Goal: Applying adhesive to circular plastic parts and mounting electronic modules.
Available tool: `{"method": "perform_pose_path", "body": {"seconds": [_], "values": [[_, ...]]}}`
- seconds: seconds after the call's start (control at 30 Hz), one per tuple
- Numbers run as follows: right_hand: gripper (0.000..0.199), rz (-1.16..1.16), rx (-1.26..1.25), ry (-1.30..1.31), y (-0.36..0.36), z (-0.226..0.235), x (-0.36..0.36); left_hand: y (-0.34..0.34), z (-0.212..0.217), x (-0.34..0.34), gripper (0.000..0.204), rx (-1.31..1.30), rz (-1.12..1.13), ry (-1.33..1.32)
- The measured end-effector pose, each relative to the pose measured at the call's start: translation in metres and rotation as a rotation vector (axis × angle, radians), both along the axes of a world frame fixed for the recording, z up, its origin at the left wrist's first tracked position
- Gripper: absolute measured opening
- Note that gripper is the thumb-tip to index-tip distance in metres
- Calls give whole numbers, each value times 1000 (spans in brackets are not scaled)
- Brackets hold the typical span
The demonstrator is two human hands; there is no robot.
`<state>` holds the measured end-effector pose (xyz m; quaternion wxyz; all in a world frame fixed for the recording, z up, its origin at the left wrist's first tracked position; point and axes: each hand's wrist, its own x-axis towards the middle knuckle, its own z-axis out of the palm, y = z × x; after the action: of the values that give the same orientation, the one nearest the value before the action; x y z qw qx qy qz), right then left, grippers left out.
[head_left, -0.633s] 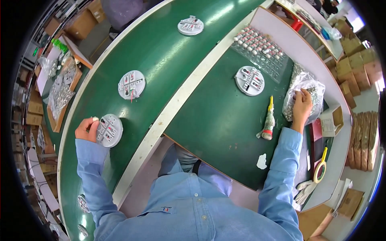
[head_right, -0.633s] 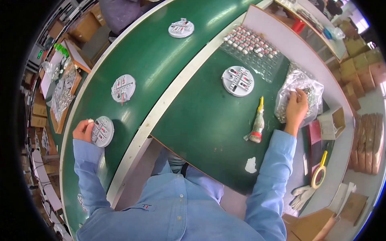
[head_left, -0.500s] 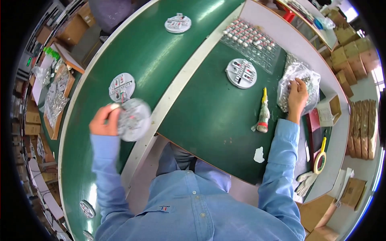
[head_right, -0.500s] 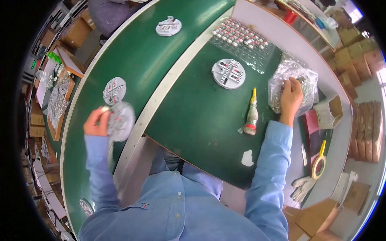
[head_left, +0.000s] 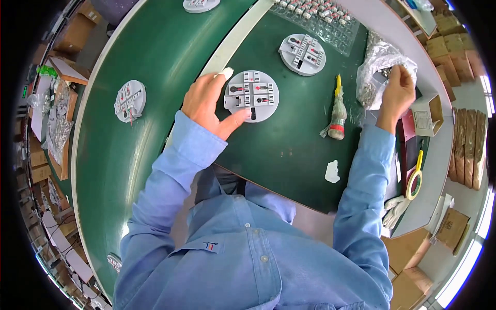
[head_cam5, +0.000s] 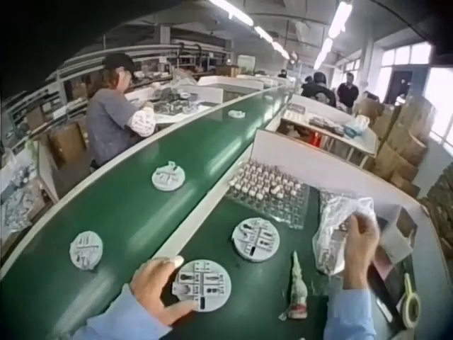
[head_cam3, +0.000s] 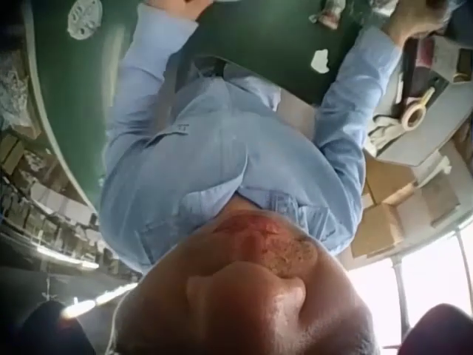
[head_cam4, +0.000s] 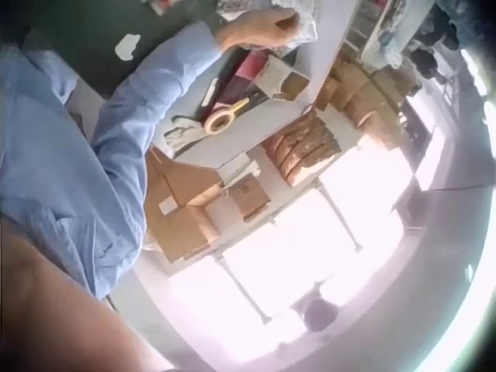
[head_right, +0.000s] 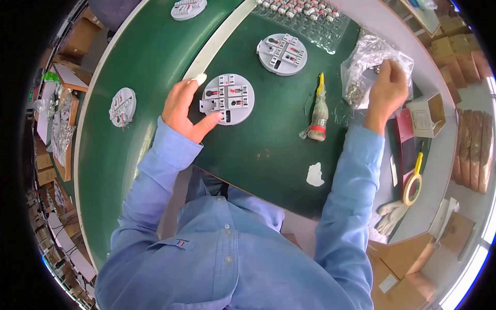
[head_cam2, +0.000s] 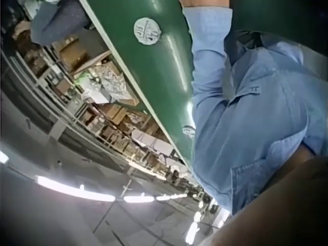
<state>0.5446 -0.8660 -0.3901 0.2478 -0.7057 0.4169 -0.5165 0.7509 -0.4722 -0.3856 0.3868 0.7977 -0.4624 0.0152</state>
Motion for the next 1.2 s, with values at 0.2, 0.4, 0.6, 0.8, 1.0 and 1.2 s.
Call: {"method": "perform_pose_path", "body": {"seconds": [0.2,0.4,0.6,0.8,1.0,1.2], "values": [[11,615,216,128,175,50,54,-4,-15,4,107,150,-132,-79],[15,880,-58,372,215,10,73,-8,-19,3,103,176,-132,-82],[17,888,-98,277,216,-1,76,-8,-18,6,100,169,-139,-63],[18,867,-196,322,214,-3,78,-11,-16,7,99,187,-141,-44],[20,857,-174,329,216,-3,79,-14,-15,9,98,183,-149,-12],[23,835,-273,415,215,5,77,-17,-16,11,101,155,-154,-1]]}}
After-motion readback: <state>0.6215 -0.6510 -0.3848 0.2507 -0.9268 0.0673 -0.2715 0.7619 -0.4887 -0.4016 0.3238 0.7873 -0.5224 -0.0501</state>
